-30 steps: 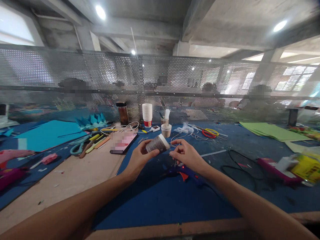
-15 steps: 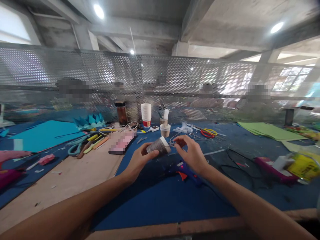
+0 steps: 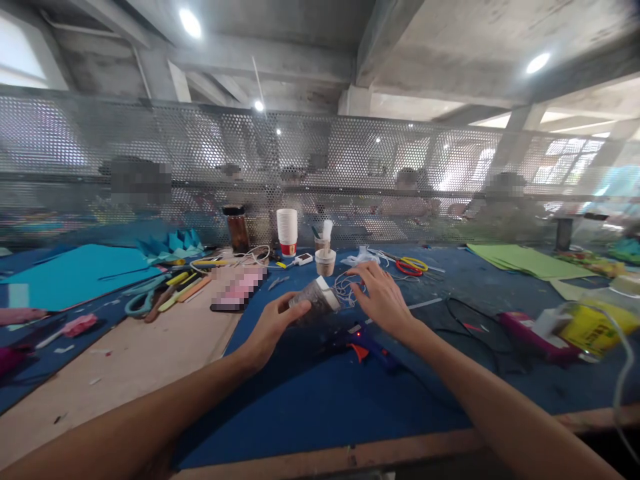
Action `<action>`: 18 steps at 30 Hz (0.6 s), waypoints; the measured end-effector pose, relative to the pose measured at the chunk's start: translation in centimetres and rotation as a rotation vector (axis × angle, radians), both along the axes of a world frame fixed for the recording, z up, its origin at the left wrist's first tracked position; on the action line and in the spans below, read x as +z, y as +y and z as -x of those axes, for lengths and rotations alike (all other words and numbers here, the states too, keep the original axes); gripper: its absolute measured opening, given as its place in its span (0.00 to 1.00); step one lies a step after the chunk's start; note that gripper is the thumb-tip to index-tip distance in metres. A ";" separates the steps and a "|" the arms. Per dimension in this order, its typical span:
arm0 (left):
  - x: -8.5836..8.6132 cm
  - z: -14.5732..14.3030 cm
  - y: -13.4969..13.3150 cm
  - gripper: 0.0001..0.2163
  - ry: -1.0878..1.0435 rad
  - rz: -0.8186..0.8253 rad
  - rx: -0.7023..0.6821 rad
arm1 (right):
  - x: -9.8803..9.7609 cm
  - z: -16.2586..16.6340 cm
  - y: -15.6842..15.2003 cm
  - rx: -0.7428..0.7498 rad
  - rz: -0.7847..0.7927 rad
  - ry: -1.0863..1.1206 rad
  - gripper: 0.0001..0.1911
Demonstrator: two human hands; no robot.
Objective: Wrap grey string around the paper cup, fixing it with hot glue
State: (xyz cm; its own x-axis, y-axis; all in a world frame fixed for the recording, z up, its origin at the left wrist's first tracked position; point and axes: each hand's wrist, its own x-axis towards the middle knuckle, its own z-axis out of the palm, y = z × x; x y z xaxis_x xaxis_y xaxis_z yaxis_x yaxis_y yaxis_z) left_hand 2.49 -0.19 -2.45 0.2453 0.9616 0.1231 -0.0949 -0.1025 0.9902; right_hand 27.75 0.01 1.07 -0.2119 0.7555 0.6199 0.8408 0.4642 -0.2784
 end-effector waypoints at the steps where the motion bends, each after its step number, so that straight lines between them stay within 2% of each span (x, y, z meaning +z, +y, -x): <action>1: 0.0 0.0 0.1 0.25 0.010 -0.008 0.020 | 0.3 -0.3 -0.1 -0.051 0.013 -0.047 0.07; 2: 0.0 0.1 0.2 0.25 0.019 -0.017 0.045 | 0.6 -0.7 -0.2 -0.089 0.068 -0.080 0.06; 4: 0.1 0.1 0.4 0.26 0.033 -0.028 0.100 | 1.2 -1.5 -0.7 -0.109 0.265 -0.128 0.12; 8: 0.2 0.1 0.6 0.28 0.038 -0.050 0.182 | 1.9 -2.5 -2.2 0.049 0.550 -0.300 0.24; 14: -0.1 0.0 0.9 0.29 0.049 -0.047 0.234 | 1.3 -2.0 -3.7 0.105 0.621 -0.459 0.27; 18: -0.4 0.1 1.1 0.33 0.021 -0.025 0.255 | 0.9 -1.9 -3.5 0.115 0.637 -0.479 0.27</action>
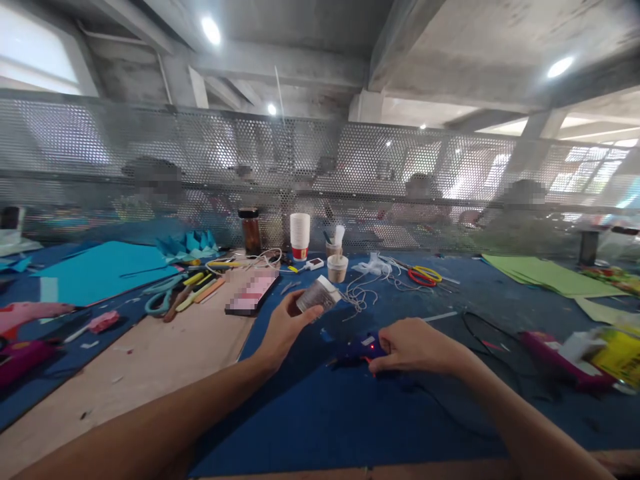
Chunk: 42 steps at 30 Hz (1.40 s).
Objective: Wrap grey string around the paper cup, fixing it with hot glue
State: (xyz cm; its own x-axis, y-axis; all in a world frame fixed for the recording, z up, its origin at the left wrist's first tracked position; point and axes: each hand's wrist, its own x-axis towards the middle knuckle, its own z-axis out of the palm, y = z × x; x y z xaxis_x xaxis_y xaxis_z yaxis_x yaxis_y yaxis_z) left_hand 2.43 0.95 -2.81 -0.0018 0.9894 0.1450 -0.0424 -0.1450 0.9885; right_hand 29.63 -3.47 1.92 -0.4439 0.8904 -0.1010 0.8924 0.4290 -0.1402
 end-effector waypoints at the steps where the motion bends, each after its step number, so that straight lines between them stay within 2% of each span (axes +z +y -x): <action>1: 0.0 0.0 0.1 0.34 -0.011 0.004 0.006 | 0.0 -0.1 0.1 0.000 0.006 0.016 0.26; 6: 0.0 0.0 0.2 0.34 -0.029 0.004 0.034 | 0.3 -0.6 0.6 0.002 0.102 0.089 0.14; 11: 0.2 0.1 0.3 0.33 -0.025 -0.023 0.051 | 0.0 -0.8 1.7 -0.097 0.140 0.230 0.10; 14: 0.3 0.3 0.3 0.31 -0.034 -0.032 0.065 | -0.6 -0.9 2.6 -0.101 0.210 0.421 0.12; 18: -0.1 0.5 0.8 0.29 -0.063 -0.004 0.051 | -0.7 -1.0 3.3 -0.012 0.381 0.650 0.19; 22: -0.4 0.6 1.2 0.27 -0.213 0.028 -0.028 | -0.2 -0.4 2.7 -0.057 0.440 0.868 0.26; 25: -0.4 0.6 1.2 0.26 -0.248 0.043 -0.069 | 0.1 0.4 1.9 -0.083 0.384 1.072 0.24; 28: -0.2 0.6 1.0 0.24 -0.218 0.054 -0.062 | 0.0 1.3 1.4 -0.094 0.284 1.183 0.22; 32: -0.1 0.5 0.9 0.25 -0.179 0.064 -0.063 | -0.1 2.2 1.0 -0.115 0.070 1.191 0.19; 38: -0.3 0.6 1.0 0.24 -0.155 0.060 -0.081 | 0.2 2.9 -0.1 -0.197 -0.159 1.130 0.15; 42: -0.2 0.6 0.9 0.23 -0.135 0.046 -0.097 | 0.5 3.1 -0.5 -0.297 -0.226 1.096 0.18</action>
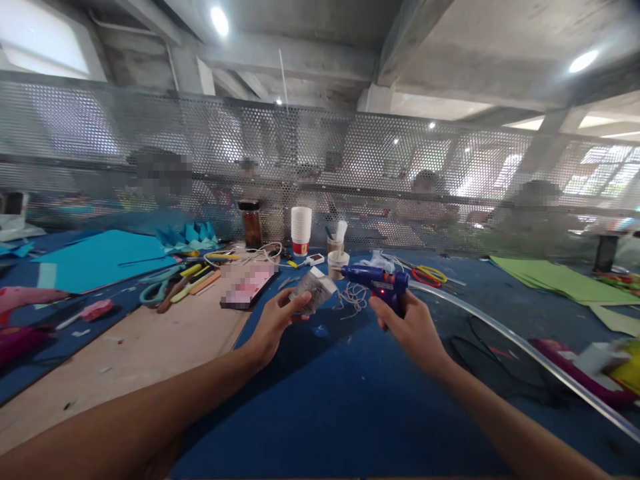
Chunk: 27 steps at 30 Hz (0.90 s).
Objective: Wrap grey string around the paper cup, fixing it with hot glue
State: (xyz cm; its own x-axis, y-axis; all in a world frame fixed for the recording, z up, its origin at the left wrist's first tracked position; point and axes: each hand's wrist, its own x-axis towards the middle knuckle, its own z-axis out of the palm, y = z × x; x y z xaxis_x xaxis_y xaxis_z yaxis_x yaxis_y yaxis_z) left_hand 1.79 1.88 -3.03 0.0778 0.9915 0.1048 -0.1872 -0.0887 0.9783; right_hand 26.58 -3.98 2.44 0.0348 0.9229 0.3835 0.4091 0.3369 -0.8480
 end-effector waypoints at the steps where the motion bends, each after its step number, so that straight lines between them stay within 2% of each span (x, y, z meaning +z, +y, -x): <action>1: 0.0 0.0 0.0 0.23 0.007 -0.003 -0.003 | 0.1 0.0 0.0 -0.001 0.007 0.008 0.18; 6: -0.2 0.1 0.0 0.23 0.046 -0.020 -0.020 | -0.6 0.1 0.1 0.088 0.011 -0.038 0.21; 11: -0.3 0.1 0.1 0.23 0.048 -0.013 -0.002 | -2.2 -0.2 0.5 0.052 -0.151 -0.236 0.19; 14: -0.1 0.1 0.0 0.23 0.060 -0.008 -0.001 | -2.8 -0.3 0.8 0.033 -0.189 -0.306 0.19; 27: 0.5 -0.3 -0.6 0.24 0.122 -0.050 0.022 | -2.2 -0.3 0.6 -0.072 -0.191 -0.507 0.19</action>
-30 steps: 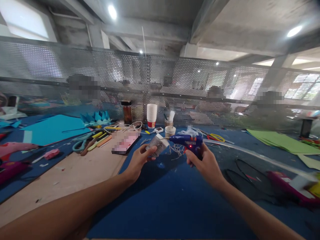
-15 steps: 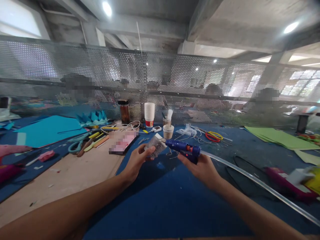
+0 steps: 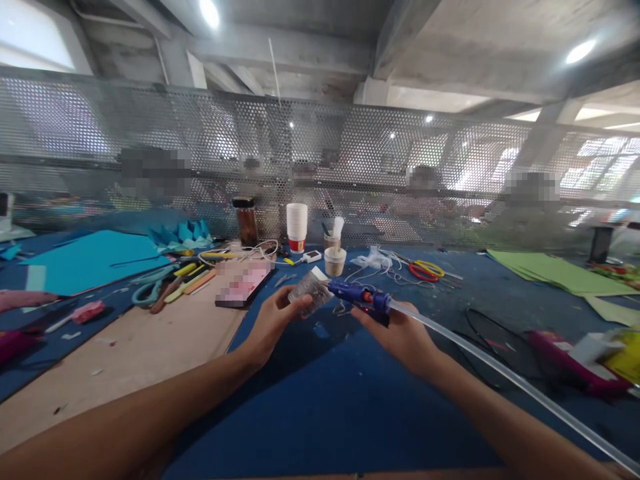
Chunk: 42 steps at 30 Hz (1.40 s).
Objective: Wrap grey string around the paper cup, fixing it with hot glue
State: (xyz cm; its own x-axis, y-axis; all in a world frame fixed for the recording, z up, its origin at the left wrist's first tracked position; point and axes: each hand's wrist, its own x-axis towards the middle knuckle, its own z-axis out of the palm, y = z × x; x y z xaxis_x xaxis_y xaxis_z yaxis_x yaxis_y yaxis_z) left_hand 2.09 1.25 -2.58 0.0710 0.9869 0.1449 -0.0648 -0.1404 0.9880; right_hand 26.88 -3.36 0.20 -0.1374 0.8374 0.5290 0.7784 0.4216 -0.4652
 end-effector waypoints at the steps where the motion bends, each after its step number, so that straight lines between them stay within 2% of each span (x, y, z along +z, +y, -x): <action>1: 0.0 0.0 0.0 0.24 0.001 -0.002 0.002 | 0.0 0.0 0.0 -0.001 -0.002 -0.002 0.18; 22: 0.6 -0.3 -0.5 0.24 0.059 -0.024 0.045 | 0.0 0.1 -0.1 0.000 -0.049 -0.046 0.18; 42: 0.2 -0.1 -0.2 0.25 0.058 -0.020 0.050 | 0.6 0.1 -0.3 -0.035 -0.057 -0.102 0.20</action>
State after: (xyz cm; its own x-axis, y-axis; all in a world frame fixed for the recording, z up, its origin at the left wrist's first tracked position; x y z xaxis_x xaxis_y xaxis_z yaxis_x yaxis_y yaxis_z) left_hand 2.23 1.07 -2.35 0.0310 0.9864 0.1611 0.0001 -0.1612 0.9869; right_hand 26.79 -3.61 0.75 -0.1639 0.8113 0.5611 0.8350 0.4170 -0.3591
